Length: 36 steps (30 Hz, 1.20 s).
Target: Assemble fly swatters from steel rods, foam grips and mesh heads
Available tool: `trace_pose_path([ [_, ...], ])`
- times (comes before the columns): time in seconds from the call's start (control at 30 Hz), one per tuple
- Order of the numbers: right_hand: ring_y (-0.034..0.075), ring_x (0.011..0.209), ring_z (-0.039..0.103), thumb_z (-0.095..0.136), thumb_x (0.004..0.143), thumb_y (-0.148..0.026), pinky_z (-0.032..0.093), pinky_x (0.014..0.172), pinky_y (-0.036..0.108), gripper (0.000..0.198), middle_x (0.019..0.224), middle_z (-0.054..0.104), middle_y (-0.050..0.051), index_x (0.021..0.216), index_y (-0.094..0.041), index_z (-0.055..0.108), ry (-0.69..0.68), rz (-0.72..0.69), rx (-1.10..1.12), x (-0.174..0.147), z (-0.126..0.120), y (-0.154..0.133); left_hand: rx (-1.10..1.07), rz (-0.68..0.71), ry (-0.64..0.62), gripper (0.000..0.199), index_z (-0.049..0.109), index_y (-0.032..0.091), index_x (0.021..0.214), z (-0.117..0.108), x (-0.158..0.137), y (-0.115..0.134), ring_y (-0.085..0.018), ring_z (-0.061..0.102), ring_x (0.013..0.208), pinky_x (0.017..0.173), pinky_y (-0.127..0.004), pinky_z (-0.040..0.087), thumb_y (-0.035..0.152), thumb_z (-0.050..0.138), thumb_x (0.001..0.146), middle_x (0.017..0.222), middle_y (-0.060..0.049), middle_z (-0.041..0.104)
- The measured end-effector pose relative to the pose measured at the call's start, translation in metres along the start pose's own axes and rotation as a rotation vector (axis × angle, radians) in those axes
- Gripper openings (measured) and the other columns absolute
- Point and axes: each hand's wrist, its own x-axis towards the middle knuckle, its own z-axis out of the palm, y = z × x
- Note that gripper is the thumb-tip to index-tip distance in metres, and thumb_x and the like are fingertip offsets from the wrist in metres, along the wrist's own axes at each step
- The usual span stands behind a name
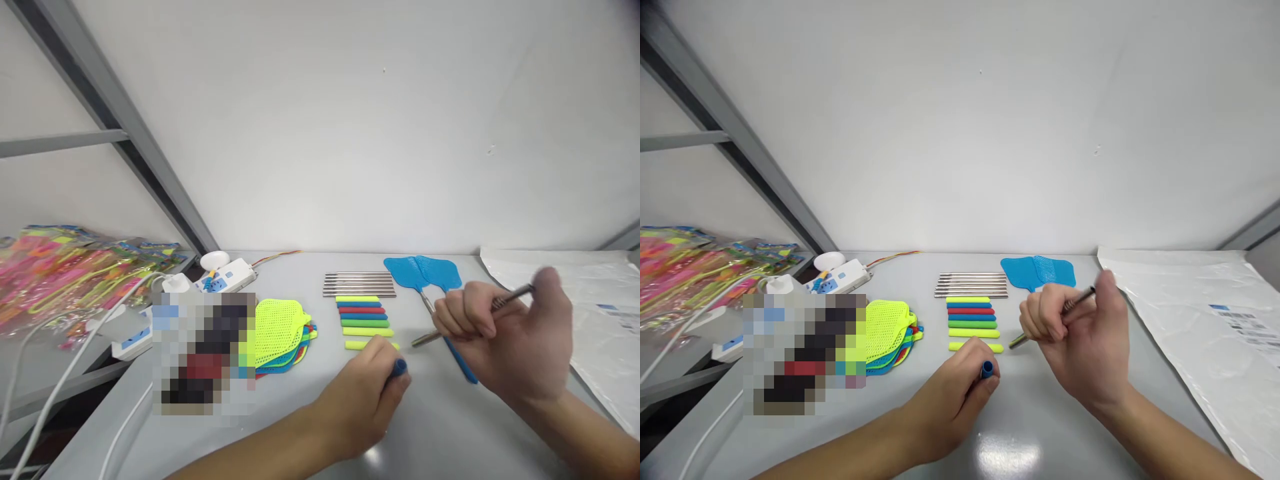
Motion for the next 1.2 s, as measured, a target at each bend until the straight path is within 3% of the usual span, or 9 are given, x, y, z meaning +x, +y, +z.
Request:
trace_pose_path([
  [0.1, 0.014, 0.043, 0.02, 0.015, 0.093, -0.055, 0.025, 0.04, 0.03, 0.058, 0.045, 0.015, -0.002, 0.048, -0.022, 0.029, -0.018, 0.095, 0.093, 0.008, 0.013, -0.014, 0.04, -0.003, -0.007, 0.013, 0.047, 0.02, 0.089, 0.004, 0.002, -0.004, -0.016, 0.051, 0.08, 0.073, -0.029, 0.046, 0.024, 0.038, 0.097, 0.092, -0.004, 0.055],
  [0.4, 0.012, 0.041, 0.017, 0.023, 0.09, -0.055, 0.024, 0.039, 0.029, 0.054, 0.044, 0.012, -0.004, 0.049, -0.021, 0.027, -0.155, 0.12, 0.09, 0.014, 0.031, -0.042, 0.067, 0.028, -0.011, 0.014, 0.049, 0.02, 0.09, 0.005, 0.003, -0.011, -0.016, 0.052, 0.076, 0.069, -0.027, 0.043, 0.028, 0.041, 0.098, 0.087, -0.002, 0.057],
  [0.83, 0.011, 0.04, 0.017, 0.032, 0.088, -0.053, 0.019, 0.039, 0.029, 0.053, 0.041, 0.013, -0.005, 0.045, -0.022, 0.033, -0.249, 0.172, 0.114, 0.019, 0.043, -0.045, 0.093, 0.041, -0.03, 0.014, 0.051, 0.019, 0.091, 0.009, 0.003, -0.013, -0.016, 0.052, 0.078, 0.071, -0.028, 0.042, 0.028, 0.043, 0.098, 0.088, -0.002, 0.058],
  [1.2, 0.009, 0.042, 0.02, 0.036, 0.088, -0.06, 0.018, 0.042, 0.028, 0.06, 0.041, 0.017, -0.005, 0.044, -0.02, 0.036, -0.237, 0.261, 0.193, 0.017, 0.047, -0.046, 0.094, 0.001, -0.083, 0.013, 0.047, 0.02, 0.089, 0.008, 0.006, -0.011, -0.016, 0.05, 0.075, 0.068, -0.026, 0.039, 0.03, 0.045, 0.097, 0.087, -0.001, 0.056],
])
